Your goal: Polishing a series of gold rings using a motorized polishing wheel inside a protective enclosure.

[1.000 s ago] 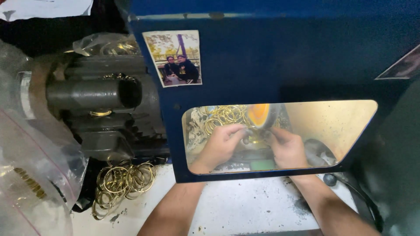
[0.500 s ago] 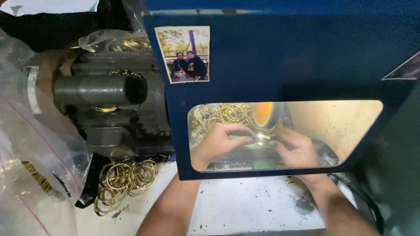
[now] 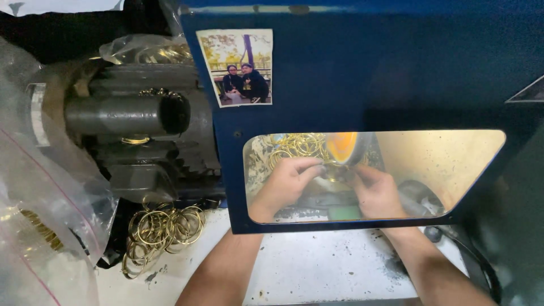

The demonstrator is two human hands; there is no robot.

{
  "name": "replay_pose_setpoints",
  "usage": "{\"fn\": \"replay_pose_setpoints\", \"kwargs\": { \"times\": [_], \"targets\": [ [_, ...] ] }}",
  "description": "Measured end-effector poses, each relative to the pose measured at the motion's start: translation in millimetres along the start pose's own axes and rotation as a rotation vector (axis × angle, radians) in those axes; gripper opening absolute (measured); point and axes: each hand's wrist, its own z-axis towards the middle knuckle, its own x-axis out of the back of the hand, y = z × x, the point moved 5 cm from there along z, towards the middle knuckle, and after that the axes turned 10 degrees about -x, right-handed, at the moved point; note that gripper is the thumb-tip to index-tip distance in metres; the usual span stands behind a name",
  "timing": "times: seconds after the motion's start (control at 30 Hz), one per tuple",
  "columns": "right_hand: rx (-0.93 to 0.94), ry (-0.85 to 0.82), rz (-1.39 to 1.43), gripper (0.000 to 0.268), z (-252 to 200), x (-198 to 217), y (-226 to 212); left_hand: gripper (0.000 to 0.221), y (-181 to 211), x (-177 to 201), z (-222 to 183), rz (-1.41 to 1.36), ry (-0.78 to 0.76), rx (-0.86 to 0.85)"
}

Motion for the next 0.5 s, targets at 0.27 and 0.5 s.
{"fn": "replay_pose_setpoints", "kwargs": {
  "times": [0.27,0.5],
  "targets": [
    [-0.012,0.022,-0.025,0.029,6.6,-0.6,16.5,0.019,-8.8,-0.9,0.3,0.019,0.016,-0.017],
    [-0.016,-0.054,-0.002,0.03,3.3,22.7,15.1,0.024,20.5,-3.2,-3.5,-0.07,-0.032,0.0]
  ]
}}
